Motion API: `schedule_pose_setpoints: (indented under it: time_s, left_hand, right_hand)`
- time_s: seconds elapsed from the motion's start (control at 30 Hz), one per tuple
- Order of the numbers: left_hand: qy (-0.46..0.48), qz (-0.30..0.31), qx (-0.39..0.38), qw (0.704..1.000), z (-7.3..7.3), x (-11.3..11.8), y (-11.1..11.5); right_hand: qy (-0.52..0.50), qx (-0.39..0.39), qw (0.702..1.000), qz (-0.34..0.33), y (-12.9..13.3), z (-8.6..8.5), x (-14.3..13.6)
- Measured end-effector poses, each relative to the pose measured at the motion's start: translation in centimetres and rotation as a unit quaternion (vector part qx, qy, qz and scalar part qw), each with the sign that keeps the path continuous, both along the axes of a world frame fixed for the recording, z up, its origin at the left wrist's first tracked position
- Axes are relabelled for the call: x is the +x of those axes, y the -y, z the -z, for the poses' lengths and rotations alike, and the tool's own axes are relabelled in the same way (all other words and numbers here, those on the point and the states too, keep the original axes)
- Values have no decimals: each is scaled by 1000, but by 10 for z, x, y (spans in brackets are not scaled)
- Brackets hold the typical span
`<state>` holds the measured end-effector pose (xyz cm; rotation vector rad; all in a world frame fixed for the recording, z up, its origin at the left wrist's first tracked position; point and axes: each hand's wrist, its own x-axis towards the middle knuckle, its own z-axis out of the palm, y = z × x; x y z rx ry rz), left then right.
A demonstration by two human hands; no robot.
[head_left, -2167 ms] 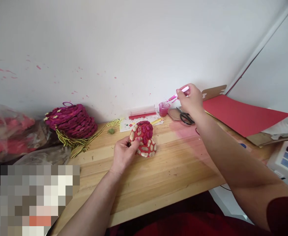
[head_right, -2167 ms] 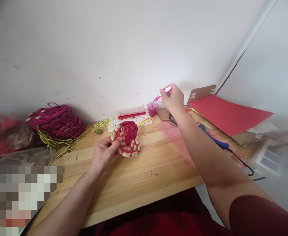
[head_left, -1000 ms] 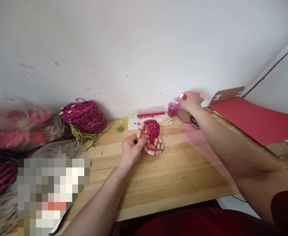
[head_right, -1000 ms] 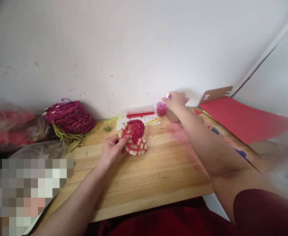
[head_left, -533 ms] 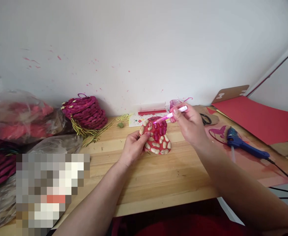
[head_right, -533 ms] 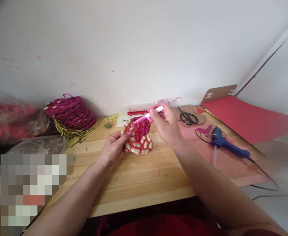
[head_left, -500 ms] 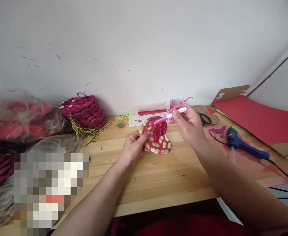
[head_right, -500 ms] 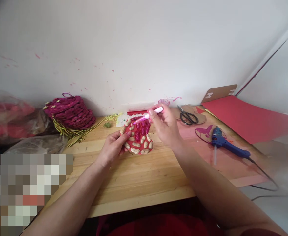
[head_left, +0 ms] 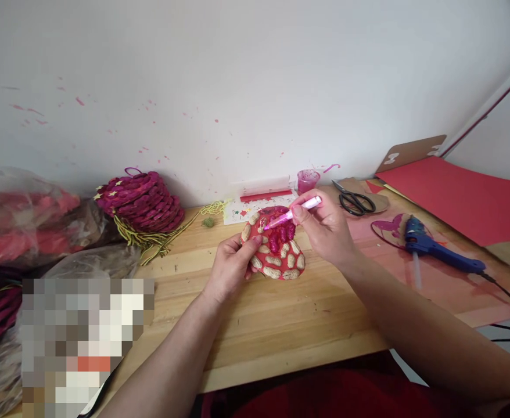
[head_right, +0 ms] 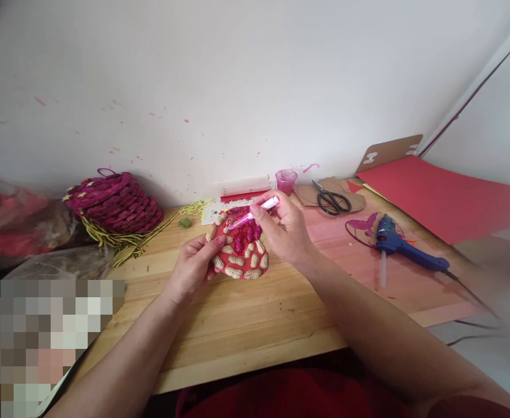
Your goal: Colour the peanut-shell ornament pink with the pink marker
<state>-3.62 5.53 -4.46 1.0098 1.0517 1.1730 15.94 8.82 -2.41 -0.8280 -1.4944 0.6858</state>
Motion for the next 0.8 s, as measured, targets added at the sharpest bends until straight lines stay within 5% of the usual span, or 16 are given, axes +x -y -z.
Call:
schedule_pose_setpoints:
  time_s: [0.3, 0.8]
  left_hand:
    - [22, -5, -5, 1000, 0, -1, 0]
    - [-6, 3, 1, 1000, 2, 0, 1]
  right_hand:
    - [-42, 25, 999, -14, -1, -5, 1]
    - [36, 75, 996, 21, -1, -1, 4]
